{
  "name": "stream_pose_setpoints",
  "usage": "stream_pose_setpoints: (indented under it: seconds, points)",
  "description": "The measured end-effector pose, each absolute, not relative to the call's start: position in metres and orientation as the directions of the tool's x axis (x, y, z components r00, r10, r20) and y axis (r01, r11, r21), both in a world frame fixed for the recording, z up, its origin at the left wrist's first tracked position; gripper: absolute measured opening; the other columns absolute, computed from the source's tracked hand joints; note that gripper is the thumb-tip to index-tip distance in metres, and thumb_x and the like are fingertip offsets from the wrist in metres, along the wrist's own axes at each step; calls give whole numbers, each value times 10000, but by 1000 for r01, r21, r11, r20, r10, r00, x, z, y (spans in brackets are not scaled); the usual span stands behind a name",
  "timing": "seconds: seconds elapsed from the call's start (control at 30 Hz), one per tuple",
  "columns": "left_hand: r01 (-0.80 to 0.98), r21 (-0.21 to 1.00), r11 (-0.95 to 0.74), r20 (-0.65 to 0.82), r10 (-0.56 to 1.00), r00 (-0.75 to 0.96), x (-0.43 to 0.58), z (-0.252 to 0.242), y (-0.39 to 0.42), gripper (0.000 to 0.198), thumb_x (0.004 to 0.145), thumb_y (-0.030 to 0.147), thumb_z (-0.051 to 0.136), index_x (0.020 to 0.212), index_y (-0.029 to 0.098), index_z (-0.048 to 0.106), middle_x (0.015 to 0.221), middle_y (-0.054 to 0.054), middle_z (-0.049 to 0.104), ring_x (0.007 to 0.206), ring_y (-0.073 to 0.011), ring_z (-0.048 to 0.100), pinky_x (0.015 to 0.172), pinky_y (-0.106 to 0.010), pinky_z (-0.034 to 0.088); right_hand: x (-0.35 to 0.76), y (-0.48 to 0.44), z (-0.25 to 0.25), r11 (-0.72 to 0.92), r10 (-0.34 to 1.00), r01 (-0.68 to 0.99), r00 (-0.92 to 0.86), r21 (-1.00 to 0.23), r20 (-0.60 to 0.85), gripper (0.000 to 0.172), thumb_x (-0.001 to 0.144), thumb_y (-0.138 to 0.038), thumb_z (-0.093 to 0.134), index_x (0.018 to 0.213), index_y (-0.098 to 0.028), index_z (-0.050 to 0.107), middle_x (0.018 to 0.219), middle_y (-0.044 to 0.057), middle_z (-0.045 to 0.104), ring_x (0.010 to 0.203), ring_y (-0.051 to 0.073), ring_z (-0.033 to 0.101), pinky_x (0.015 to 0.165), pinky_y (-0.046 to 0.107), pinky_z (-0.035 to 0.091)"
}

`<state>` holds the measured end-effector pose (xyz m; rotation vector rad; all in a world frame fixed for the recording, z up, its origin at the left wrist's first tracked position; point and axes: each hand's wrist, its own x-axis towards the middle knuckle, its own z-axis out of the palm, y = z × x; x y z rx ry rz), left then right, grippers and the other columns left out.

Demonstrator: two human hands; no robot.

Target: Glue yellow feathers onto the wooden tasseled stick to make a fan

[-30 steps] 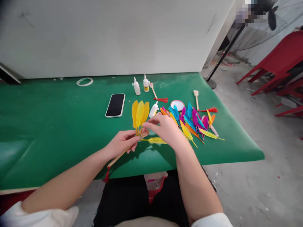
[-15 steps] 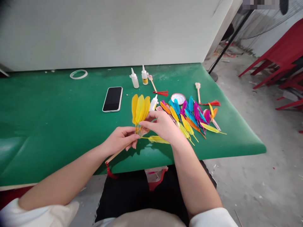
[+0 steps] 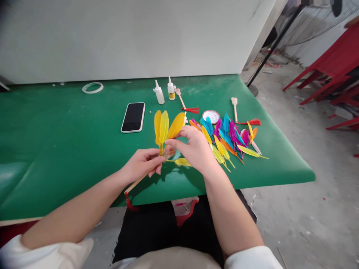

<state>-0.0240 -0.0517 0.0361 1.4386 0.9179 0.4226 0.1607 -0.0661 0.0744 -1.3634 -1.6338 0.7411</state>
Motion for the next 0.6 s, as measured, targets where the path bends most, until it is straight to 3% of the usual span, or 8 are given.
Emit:
stream_pose_setpoints:
  seconds: [0.23,0.6]
  points:
    - [302,945,127,-292,745,600,-24,37,-52,245,810,369,538,865,142,611,510,34,584,348,-41,420,376,-150,336,161,-63,62,52,996,374,-85,-926,22,151,726,-294,629,800,-173,681,830,35,692,806,174,629,762,316,482]
    - [296,943,149,-304,746,592,-24,35,-52,270,802,395,549,870,138,599,515,24,596,341,-42,427,364,-148,336,154,-59,52,-16,998,261,-60,-965,-33,172,699,-330,640,676,-160,628,657,32,670,607,157,624,615,298,490]
